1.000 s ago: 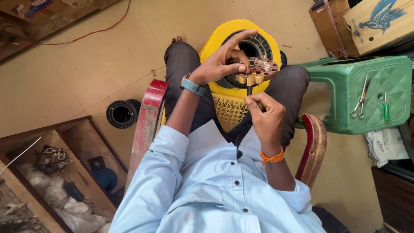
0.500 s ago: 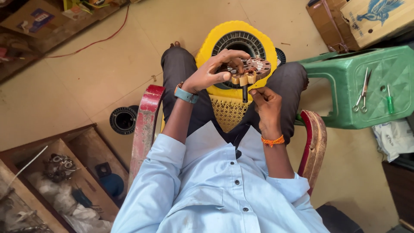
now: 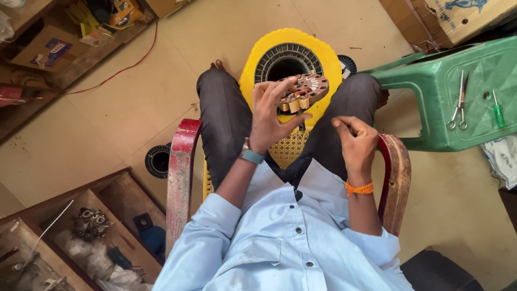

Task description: The person winds copper wire around the slots of a motor stator, using a small tool to push the wire into place. They rotate the stator and continue winding the wire into each slot.

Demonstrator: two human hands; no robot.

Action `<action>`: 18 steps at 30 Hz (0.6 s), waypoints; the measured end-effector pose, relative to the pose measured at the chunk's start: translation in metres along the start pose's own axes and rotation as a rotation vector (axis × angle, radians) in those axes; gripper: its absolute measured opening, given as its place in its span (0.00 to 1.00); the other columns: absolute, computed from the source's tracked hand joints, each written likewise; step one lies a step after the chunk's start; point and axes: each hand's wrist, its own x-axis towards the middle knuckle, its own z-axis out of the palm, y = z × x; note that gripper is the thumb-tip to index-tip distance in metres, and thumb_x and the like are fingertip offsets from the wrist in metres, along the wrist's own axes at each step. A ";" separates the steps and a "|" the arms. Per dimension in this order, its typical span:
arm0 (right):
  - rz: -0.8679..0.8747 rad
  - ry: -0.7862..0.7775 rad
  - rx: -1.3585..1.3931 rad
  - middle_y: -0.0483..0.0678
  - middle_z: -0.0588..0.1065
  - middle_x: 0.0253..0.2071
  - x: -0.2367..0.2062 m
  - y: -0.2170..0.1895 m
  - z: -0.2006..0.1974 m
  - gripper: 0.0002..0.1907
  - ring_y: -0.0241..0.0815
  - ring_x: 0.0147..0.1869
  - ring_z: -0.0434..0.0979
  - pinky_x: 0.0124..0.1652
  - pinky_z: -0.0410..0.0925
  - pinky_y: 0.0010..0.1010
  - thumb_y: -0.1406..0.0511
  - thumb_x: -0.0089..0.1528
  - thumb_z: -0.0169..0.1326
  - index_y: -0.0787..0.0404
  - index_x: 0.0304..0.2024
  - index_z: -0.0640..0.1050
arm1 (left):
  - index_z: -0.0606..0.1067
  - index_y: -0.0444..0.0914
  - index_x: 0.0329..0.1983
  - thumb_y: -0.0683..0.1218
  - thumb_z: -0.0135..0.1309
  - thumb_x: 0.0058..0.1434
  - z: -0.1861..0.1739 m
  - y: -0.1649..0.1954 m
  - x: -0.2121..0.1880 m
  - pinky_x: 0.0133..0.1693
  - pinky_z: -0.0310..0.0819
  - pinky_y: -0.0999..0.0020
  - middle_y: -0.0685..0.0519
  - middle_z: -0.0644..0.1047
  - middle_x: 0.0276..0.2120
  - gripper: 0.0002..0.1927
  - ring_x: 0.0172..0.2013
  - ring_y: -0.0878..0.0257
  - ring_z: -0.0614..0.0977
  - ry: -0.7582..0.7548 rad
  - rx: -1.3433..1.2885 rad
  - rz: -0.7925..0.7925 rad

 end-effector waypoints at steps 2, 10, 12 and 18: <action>0.006 -0.031 -0.137 0.42 0.72 0.26 -0.011 -0.012 -0.009 0.05 0.25 0.30 0.64 0.30 0.58 0.20 0.69 0.65 0.63 0.66 0.41 0.84 | 0.66 0.44 0.69 0.45 0.72 0.52 0.011 0.000 -0.008 0.61 0.65 0.60 0.57 0.77 0.53 0.42 0.54 0.55 0.72 0.075 0.002 -0.052; -0.335 -0.285 -0.191 0.49 0.83 0.38 -0.006 -0.077 -0.023 0.05 0.32 0.41 0.83 0.39 0.72 0.24 0.71 0.65 0.59 0.66 0.43 0.82 | 0.60 0.45 0.70 0.35 0.64 0.52 0.017 -0.022 -0.014 0.60 0.65 0.56 0.54 0.77 0.54 0.44 0.54 0.52 0.72 0.086 -0.077 0.067; -0.399 -0.302 -0.223 0.51 0.82 0.37 0.013 -0.088 -0.015 0.05 0.34 0.39 0.83 0.39 0.72 0.26 0.71 0.65 0.59 0.67 0.43 0.82 | 0.60 0.45 0.70 0.33 0.63 0.53 0.017 -0.026 -0.014 0.59 0.65 0.56 0.54 0.77 0.53 0.43 0.54 0.52 0.73 0.090 -0.060 0.086; -0.456 -0.390 -0.264 0.52 0.81 0.34 0.060 -0.107 0.008 0.06 0.34 0.33 0.79 0.35 0.69 0.28 0.69 0.65 0.60 0.67 0.41 0.82 | 0.62 0.44 0.69 0.29 0.59 0.52 0.025 -0.027 -0.016 0.58 0.66 0.56 0.51 0.76 0.53 0.42 0.53 0.50 0.73 0.134 0.026 0.078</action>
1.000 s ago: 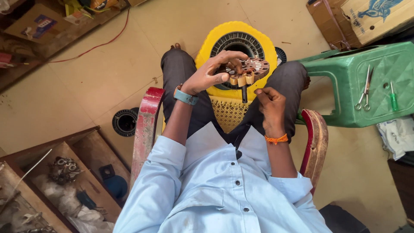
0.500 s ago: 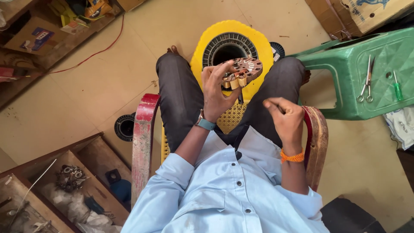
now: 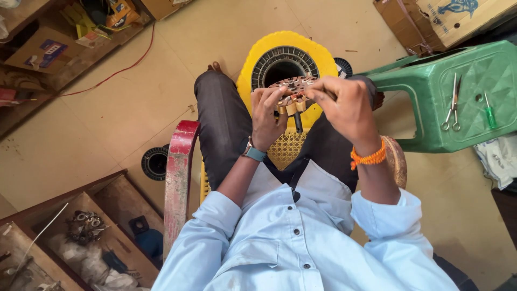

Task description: The person winds copper wire around the slots of a motor stator, using a small tool to push the wire into place. They rotate the stator and continue winding the wire into each slot.

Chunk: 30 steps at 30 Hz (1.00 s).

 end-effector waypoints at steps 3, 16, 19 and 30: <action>0.038 -0.067 0.011 0.50 0.80 0.30 0.024 0.004 0.005 0.06 0.34 0.32 0.78 0.34 0.68 0.27 0.68 0.65 0.59 0.66 0.41 0.83 | 0.63 0.44 0.68 0.29 0.58 0.50 0.002 0.002 0.001 0.57 0.67 0.56 0.52 0.76 0.53 0.41 0.53 0.50 0.73 0.020 0.016 -0.016; 0.196 -0.215 0.016 0.50 0.83 0.33 0.091 0.021 0.022 0.10 0.36 0.36 0.83 0.40 0.73 0.28 0.64 0.59 0.64 0.62 0.40 0.85 | 0.48 0.47 0.81 0.48 0.60 0.66 -0.043 -0.004 0.022 0.70 0.65 0.57 0.47 0.73 0.62 0.46 0.60 0.56 0.76 -0.294 -0.653 -0.196; 0.112 -0.186 -0.005 0.52 0.82 0.34 0.089 0.019 0.024 0.09 0.38 0.36 0.83 0.40 0.73 0.29 0.64 0.60 0.63 0.62 0.41 0.85 | 0.33 0.46 0.82 0.50 0.51 0.74 -0.048 -0.014 0.037 0.60 0.73 0.61 0.47 0.70 0.70 0.47 0.53 0.59 0.79 -0.153 -1.021 -0.615; -0.206 0.059 -0.201 0.53 0.82 0.36 0.075 0.022 0.019 0.05 0.46 0.37 0.84 0.37 0.72 0.32 0.68 0.64 0.63 0.63 0.40 0.85 | 0.34 0.48 0.79 0.40 0.62 0.61 -0.018 -0.017 0.075 0.54 0.77 0.66 0.47 0.82 0.46 0.57 0.48 0.64 0.83 -0.286 -1.036 -0.849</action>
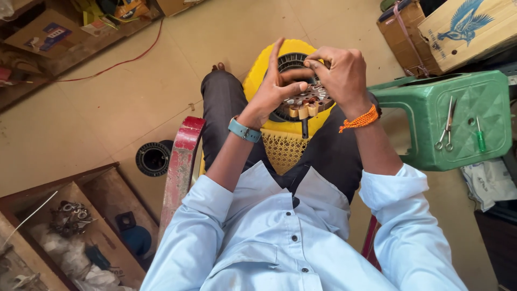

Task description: The person winds copper wire around the slots of a motor stator, using a small tool to push the wire into place. They rotate the stator and continue winding the wire into each slot.

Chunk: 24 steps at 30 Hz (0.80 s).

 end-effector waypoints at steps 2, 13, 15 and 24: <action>0.019 0.002 -0.051 0.53 0.82 0.35 -0.001 -0.003 0.002 0.04 0.47 0.35 0.83 0.35 0.72 0.33 0.68 0.63 0.64 0.63 0.39 0.85 | 0.35 0.48 0.80 0.39 0.61 0.63 -0.005 -0.001 0.001 0.53 0.76 0.68 0.49 0.82 0.43 0.56 0.46 0.65 0.82 -0.113 -0.054 -0.020; 0.284 0.047 0.061 0.45 0.71 0.21 -0.092 -0.080 -0.018 0.04 0.29 0.22 0.62 0.24 0.56 0.27 0.70 0.62 0.65 0.65 0.37 0.83 | 0.51 0.45 0.80 0.34 0.59 0.69 -0.032 -0.003 0.005 0.57 0.81 0.64 0.49 0.83 0.45 0.43 0.49 0.64 0.85 -0.462 0.405 0.292; 0.321 0.099 0.092 0.43 0.69 0.20 -0.103 -0.090 -0.010 0.04 0.27 0.22 0.60 0.24 0.54 0.26 0.70 0.62 0.65 0.66 0.37 0.83 | 0.58 0.45 0.77 0.35 0.60 0.66 -0.031 0.002 0.008 0.55 0.80 0.64 0.51 0.85 0.44 0.40 0.48 0.65 0.86 -0.462 0.536 0.282; 0.576 0.225 0.410 0.33 0.62 0.22 -0.144 -0.082 0.019 0.04 0.21 0.26 0.55 0.25 0.50 0.21 0.72 0.65 0.59 0.68 0.36 0.79 | 0.64 0.44 0.73 0.33 0.58 0.62 -0.029 0.010 0.009 0.53 0.79 0.65 0.53 0.86 0.42 0.36 0.46 0.65 0.86 -0.481 0.586 0.336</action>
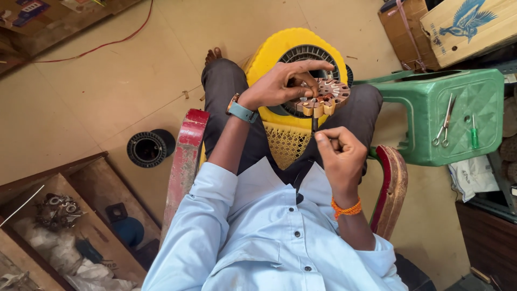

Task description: The person winds copper wire around the slots of a motor stator, using a small tool to push the wire into place. They rotate the stator and continue winding the wire into each slot.

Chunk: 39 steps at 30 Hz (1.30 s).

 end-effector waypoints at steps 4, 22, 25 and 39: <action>0.072 -0.035 0.181 0.32 0.62 0.22 -0.004 0.027 -0.009 0.03 0.21 0.25 0.54 0.25 0.49 0.19 0.72 0.66 0.58 0.68 0.36 0.78 | 0.66 0.44 0.72 0.34 0.59 0.62 0.003 -0.001 0.000 0.53 0.79 0.65 0.54 0.85 0.42 0.35 0.46 0.65 0.86 0.035 0.036 0.063; 0.258 0.189 0.323 0.36 0.71 0.24 0.033 0.113 -0.015 0.04 0.21 0.22 0.59 0.22 0.49 0.19 0.70 0.64 0.59 0.67 0.37 0.80 | 0.74 0.42 0.65 0.60 0.58 0.60 0.005 0.010 -0.021 0.45 0.73 0.67 0.55 0.84 0.43 0.32 0.40 0.65 0.76 0.106 0.039 -0.126; 0.165 0.219 0.223 0.38 0.77 0.30 0.036 0.113 -0.026 0.05 0.20 0.28 0.67 0.29 0.57 0.16 0.71 0.66 0.60 0.69 0.42 0.81 | 0.71 0.41 0.70 0.61 0.59 0.65 0.010 0.020 -0.039 0.60 0.66 0.63 0.56 0.82 0.55 0.34 0.52 0.60 0.74 0.102 0.173 0.027; -0.004 0.054 -0.056 0.44 0.80 0.34 -0.004 0.061 -0.043 0.05 0.26 0.35 0.73 0.35 0.65 0.19 0.72 0.65 0.59 0.68 0.43 0.82 | 0.69 0.43 0.64 0.42 0.69 0.48 0.114 0.011 -0.033 0.57 0.64 0.59 0.56 0.78 0.50 0.38 0.52 0.54 0.72 0.810 0.700 -0.022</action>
